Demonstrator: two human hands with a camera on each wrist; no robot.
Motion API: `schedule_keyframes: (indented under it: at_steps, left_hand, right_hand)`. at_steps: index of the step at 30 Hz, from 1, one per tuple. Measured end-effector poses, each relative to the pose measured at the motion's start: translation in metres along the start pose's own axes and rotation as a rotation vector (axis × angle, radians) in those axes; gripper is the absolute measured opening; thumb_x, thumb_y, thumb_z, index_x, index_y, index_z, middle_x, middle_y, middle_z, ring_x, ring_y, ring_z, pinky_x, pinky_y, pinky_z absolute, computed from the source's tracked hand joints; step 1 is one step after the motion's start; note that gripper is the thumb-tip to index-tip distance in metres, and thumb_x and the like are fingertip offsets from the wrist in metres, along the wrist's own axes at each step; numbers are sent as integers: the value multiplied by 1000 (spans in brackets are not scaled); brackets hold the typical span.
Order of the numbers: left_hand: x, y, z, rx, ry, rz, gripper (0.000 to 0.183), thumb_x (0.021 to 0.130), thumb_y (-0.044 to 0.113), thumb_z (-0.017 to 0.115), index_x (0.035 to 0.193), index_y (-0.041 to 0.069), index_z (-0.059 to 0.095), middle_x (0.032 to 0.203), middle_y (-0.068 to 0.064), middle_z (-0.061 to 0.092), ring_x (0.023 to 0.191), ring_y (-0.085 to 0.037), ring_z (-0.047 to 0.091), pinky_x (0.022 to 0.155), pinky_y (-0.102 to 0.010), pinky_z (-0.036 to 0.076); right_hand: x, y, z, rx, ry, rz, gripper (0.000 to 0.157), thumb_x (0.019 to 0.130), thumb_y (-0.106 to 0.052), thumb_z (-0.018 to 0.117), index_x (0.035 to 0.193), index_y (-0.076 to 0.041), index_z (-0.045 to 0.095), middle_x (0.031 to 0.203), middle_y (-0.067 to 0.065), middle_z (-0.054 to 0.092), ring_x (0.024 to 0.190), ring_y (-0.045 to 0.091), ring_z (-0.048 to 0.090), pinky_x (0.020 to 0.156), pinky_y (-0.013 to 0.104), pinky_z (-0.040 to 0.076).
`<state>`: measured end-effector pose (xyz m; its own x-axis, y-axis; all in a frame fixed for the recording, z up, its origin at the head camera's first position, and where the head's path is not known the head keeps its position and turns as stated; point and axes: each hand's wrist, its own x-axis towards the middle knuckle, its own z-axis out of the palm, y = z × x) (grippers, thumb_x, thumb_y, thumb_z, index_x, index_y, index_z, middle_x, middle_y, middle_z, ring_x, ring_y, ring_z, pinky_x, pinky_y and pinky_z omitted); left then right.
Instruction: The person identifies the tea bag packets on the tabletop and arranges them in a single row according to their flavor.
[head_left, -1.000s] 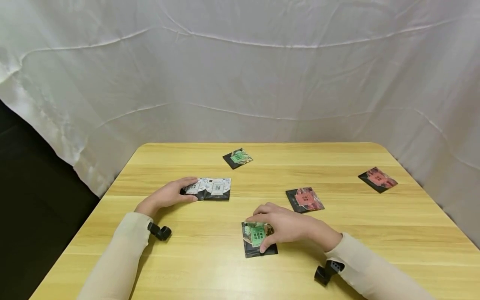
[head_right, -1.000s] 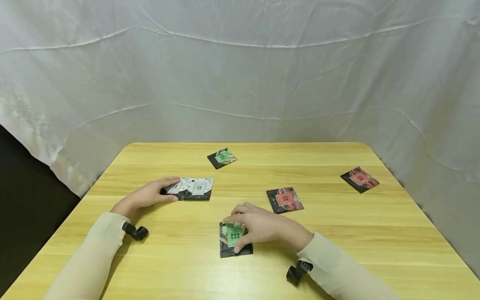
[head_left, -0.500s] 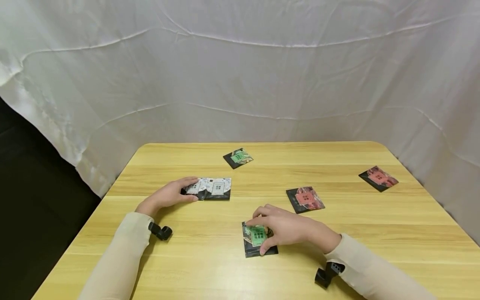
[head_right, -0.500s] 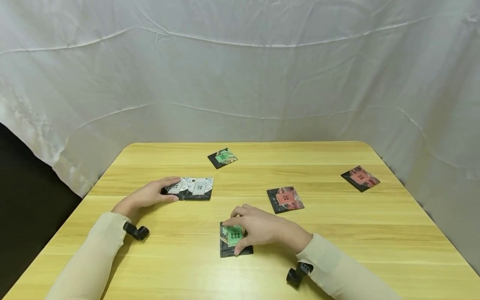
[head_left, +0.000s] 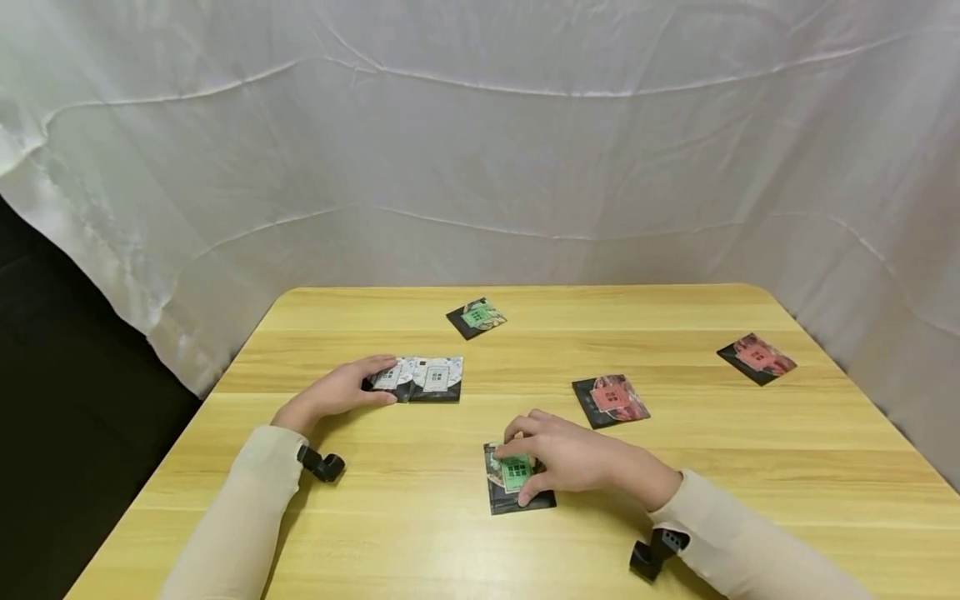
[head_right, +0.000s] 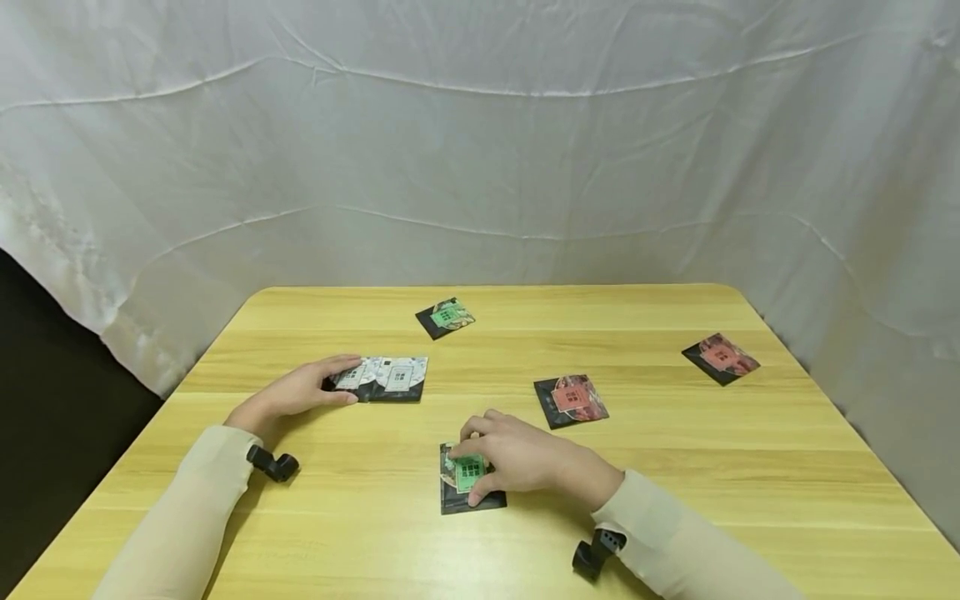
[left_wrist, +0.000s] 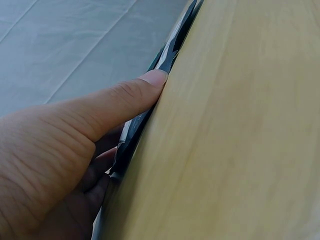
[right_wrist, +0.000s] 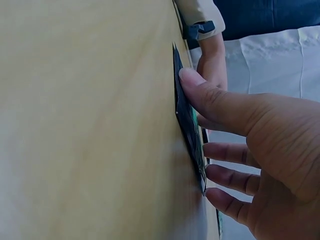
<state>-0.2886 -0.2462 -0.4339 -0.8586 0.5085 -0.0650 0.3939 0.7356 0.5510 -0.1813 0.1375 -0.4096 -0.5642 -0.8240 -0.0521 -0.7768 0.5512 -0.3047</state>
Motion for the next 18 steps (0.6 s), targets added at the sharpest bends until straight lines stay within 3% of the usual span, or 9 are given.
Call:
schedule_keyframes:
  at_steps: [18]
  left_hand:
    - [0,1,-1,-12,-11,-3,81,88,51,68,152,14,37,157,-13,31,142,-39,26,114,-56,23]
  right_hand:
    - [-1,-2,-2,-53,49,20,53,89,-44,68,134,-17,62,134,2,57,120,19,50,100,36,46]
